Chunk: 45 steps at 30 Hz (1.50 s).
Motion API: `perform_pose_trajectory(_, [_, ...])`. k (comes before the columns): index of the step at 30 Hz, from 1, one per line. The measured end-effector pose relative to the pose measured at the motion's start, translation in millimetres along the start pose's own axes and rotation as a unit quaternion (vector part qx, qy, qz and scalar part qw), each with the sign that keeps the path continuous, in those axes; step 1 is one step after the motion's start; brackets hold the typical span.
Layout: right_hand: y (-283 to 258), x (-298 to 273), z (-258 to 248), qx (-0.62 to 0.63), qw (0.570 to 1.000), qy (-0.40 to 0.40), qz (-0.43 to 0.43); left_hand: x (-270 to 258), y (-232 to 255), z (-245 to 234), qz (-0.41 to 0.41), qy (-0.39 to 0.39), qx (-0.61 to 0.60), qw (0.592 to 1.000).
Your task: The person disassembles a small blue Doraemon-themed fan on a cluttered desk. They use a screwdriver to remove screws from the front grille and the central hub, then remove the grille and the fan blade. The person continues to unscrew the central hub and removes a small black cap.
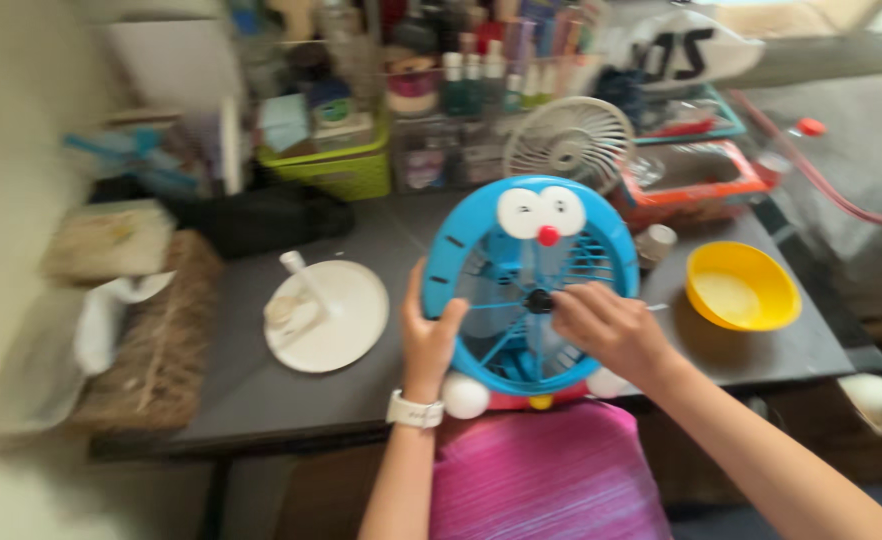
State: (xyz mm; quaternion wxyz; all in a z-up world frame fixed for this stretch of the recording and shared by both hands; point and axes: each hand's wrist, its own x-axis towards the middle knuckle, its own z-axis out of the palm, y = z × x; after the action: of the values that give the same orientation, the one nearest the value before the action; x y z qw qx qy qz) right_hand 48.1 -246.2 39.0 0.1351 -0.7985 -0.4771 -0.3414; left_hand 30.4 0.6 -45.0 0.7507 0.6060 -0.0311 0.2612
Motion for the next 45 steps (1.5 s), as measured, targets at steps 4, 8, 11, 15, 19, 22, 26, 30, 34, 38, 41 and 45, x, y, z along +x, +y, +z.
perform_pose_trajectory(4, [-12.7, 32.7, -25.0, 0.043, 0.994, 0.013, 0.103, 3.1, -6.9, 4.1, -0.002, 0.008, -0.025, 1.0])
perform_pose_trajectory(8, [-55.9, 90.0, -44.4, 0.18, 0.969, -0.01, 0.167, 7.4, -6.2, 14.2, -0.035, 0.004, -0.022, 0.999])
perform_pose_trajectory(11, [-99.5, 140.2, 2.3, 0.283, 0.95, -0.128, 0.041, 7.3, -1.2, 21.1, 0.005, 0.01, -0.021, 1.0])
perform_pose_trajectory(15, [-154.6, 207.7, 132.3, 0.25, 0.922, -0.296, -0.007, 8.2, 4.8, 30.8, 0.046, 0.025, -0.001, 0.999])
perform_pose_trajectory(19, [-161.5, 200.1, 246.8, 0.127, 0.926, -0.355, -0.001, 12.7, 10.1, 40.4, 0.028, 0.041, 0.013, 0.999])
perform_pose_trajectory(22, [-155.8, 178.3, 298.5, 0.059, 0.905, -0.421, -0.012, 10.0, 18.7, 41.5, 0.015, 0.024, 0.015, 0.999])
perform_pose_trajectory(26, [-153.9, 171.8, 325.6, 0.047, 0.882, -0.47, -0.005, 6.6, 25.9, 44.9, 0.057, 0.007, 0.018, 0.998])
perform_pose_trajectory(30, [-158.2, 179.3, 339.0, 0.058, 0.896, -0.441, 0.003, 7.9, 24.8, 47.6, 0.056, 0.006, 0.029, 0.998])
perform_pose_trajectory(34, [-163.8, 183.7, 347.6, 0.047, 0.888, -0.457, 0.007, 8.0, 27.0, 47.1, 0.046, 0.006, 0.023, 0.999])
perform_pose_trajectory(38, [-168.8, 182.1, 334.5, 0.043, 0.905, -0.422, 0.008, 7.6, 26.0, 48.7, 0.023, 0.008, 0.029, 0.999])
perform_pose_trajectory(41, [-168.6, 198.6, 293.8, 0.11, 0.907, -0.407, 0.023, 7.8, 26.5, 47.7, 0.04, 0.01, 0.009, 0.999])
perform_pose_trajectory(45, [-170.0, 221.7, 178.4, 0.213, 0.917, -0.337, 0.014, 10.7, 22.0, 43.1, 0.088, 0.008, 0.089, 0.992])
